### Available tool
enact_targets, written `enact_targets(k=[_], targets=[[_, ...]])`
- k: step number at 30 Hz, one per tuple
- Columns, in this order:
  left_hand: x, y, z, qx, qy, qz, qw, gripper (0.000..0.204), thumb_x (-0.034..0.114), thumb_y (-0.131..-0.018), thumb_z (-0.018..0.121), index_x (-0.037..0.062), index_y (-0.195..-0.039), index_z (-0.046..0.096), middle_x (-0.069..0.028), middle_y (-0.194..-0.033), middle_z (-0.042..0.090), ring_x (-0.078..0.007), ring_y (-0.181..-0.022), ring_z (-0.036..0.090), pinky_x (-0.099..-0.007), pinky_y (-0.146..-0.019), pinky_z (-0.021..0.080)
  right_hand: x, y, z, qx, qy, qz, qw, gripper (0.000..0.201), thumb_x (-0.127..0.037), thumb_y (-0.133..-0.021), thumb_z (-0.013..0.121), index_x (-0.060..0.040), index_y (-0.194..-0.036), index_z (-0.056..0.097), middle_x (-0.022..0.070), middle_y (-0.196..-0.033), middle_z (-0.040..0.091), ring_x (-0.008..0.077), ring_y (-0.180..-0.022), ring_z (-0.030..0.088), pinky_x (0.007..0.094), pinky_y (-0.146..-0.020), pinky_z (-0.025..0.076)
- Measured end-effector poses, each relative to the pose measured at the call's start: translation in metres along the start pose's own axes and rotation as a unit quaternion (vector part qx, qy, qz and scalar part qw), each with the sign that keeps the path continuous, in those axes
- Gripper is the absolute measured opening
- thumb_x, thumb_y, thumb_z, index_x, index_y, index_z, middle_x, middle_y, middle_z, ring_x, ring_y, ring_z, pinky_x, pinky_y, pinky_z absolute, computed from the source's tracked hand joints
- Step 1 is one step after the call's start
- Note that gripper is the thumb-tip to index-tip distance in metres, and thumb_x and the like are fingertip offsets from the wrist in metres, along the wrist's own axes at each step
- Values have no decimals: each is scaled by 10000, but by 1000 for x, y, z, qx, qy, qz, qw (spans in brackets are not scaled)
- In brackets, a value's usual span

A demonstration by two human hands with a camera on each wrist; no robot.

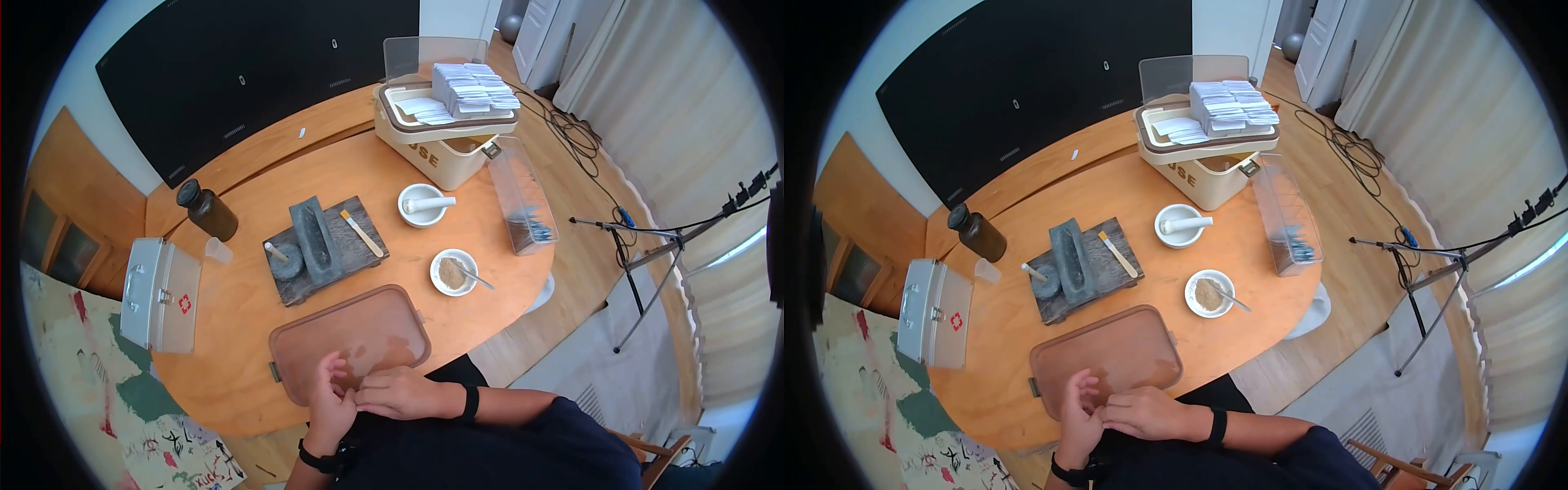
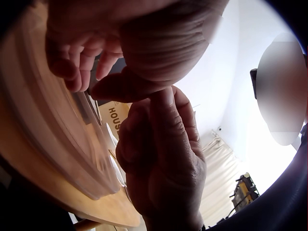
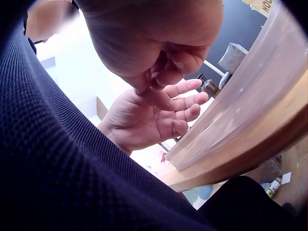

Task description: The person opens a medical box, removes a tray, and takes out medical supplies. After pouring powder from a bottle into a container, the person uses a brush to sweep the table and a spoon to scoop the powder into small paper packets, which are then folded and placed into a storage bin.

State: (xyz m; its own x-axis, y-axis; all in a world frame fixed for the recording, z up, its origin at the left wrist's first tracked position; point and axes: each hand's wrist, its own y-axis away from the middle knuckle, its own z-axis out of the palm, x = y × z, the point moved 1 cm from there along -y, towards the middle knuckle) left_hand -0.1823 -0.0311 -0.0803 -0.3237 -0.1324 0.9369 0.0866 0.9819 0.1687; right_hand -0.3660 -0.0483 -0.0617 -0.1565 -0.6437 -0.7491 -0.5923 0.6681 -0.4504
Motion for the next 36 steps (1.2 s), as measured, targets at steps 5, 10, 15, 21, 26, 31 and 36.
enact_targets(k=[5, 10, 15, 21, 26, 31, 36], targets=[[1, -1, -1, -7, 4, 0, 1000, 735, -158, -739, 585, 71, -1420, 430, -112, -1258, 548, -173, -1021, 555, -245, -694, 469, -1, 0, 0, -1, -1, 7, 1000, 165, -155, -903, 706, -53, -1019, 645, 78, -839, 565, 270, -736, 600, 386, -638, 500], [2, 0, -2, -9, -1, 10, 1000, 738, -160, -739, 583, 71, -1422, 428, -111, -1252, 550, -173, -1016, 556, -243, -694, 469, -1, -2, -1, 6, 5, -10, 1000, 171, -156, -899, 712, -55, -1020, 647, 73, -836, 567, 265, -731, 602, 383, -636, 501], [10, 0, -3, -7, -9, 14, 1000, 739, -157, -736, 586, 68, -1421, 428, -110, -1248, 553, -174, -1006, 561, -243, -695, 472, -2, -2, -1, -4, 10, -7, 1000, 161, -161, -896, 717, -52, -993, 648, 76, -841, 575, 269, -742, 610, 379, -640, 505], [5, -1, -3, -14, 22, 13, 1000, 737, -157, -733, 583, 66, -1418, 429, -108, -1246, 555, -169, -1003, 562, -244, -694, 479, -6, -5, -3, 4, 17, -10, 1000, 159, -154, -885, 730, -52, -981, 654, 70, -856, 593, 264, -745, 617, 377, -636, 508], [3, 1, -3, -22, 30, 0, 999, 727, -145, -739, 590, 62, -1417, 427, -103, -1242, 553, -163, -1007, 559, -241, -696, 477, -2, -2, -1, 14, 8, -16, 1000, 175, -153, -874, 744, -57, -995, 661, 65, -866, 598, 259, -736, 623, 369, -625, 511], [3, 1, -3, -25, 45, 8, 999, 727, -148, -741, 581, 63, -1418, 424, -96, -1236, 549, -158, -1005, 550, -235, -699, 471, -8, -6, -2, 17, 9, -7, 1000, 179, -149, -870, 749, -61, -1001, 663, 61, -864, 598, 254, -729, 623, 365, -617, 511], [0, 1, -2, -25, 55, -1, 998, 728, -156, -738, 578, 65, -1414, 426, -91, -1225, 550, -153, -998, 542, -232, -695, 467, -3, -4, -1, 11, 15, -19, 1000, 189, -140, -874, 744, -58, -1024, 665, 60, -870, 595, 250, -729, 626, 365, -615, 509]])
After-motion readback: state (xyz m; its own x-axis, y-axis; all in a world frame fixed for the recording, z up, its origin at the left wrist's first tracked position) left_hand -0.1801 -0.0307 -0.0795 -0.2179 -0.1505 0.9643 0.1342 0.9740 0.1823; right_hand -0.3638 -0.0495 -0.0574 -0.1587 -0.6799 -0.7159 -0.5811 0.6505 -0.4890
